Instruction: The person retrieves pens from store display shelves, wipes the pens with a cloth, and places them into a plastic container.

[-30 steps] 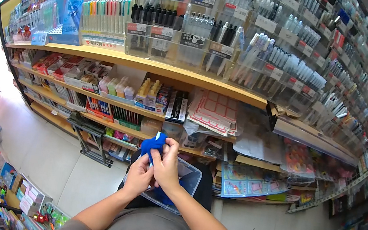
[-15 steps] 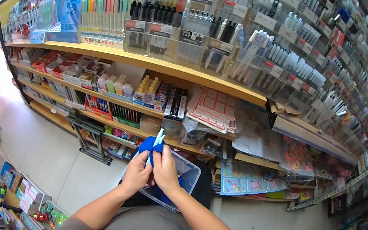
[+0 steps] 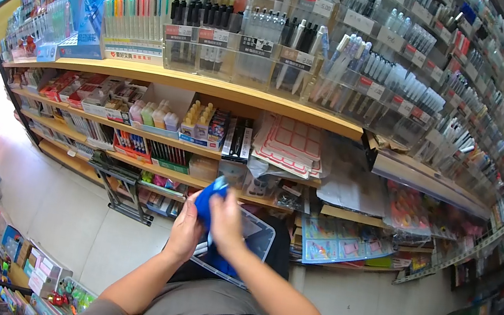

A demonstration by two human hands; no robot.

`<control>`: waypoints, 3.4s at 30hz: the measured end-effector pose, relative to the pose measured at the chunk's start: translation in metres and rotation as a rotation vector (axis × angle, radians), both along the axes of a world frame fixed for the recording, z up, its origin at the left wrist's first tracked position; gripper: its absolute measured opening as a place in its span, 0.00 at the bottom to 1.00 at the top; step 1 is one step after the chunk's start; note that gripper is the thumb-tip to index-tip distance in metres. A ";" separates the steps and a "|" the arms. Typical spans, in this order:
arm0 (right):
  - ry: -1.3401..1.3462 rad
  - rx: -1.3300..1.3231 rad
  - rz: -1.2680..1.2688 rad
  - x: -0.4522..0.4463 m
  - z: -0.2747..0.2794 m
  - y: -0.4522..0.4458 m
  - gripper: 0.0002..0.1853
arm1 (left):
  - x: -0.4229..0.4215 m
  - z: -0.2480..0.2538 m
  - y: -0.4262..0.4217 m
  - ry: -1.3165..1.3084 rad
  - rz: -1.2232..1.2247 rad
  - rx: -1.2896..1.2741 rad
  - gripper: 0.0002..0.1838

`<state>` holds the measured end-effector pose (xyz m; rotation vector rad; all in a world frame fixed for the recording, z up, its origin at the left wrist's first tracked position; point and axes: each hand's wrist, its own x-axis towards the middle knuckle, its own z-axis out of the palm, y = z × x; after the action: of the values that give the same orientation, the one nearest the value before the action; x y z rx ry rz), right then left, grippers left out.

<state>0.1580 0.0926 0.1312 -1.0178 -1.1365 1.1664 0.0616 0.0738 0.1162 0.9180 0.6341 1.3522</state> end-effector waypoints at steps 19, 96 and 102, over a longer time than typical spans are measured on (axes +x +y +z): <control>0.188 -0.460 0.385 0.024 0.008 -0.032 0.22 | -0.010 0.020 -0.003 0.094 0.012 0.054 0.07; -0.595 -0.126 0.502 0.068 0.022 -0.051 0.12 | -0.009 0.010 -0.004 -0.086 0.015 -0.061 0.16; -0.575 -0.128 0.510 0.079 0.011 -0.056 0.11 | -0.017 0.007 0.003 -0.163 0.055 -0.062 0.17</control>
<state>0.2373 0.0367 0.1423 -1.2470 -1.8742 1.3971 0.0444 0.0771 0.1233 0.7367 0.5762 1.4329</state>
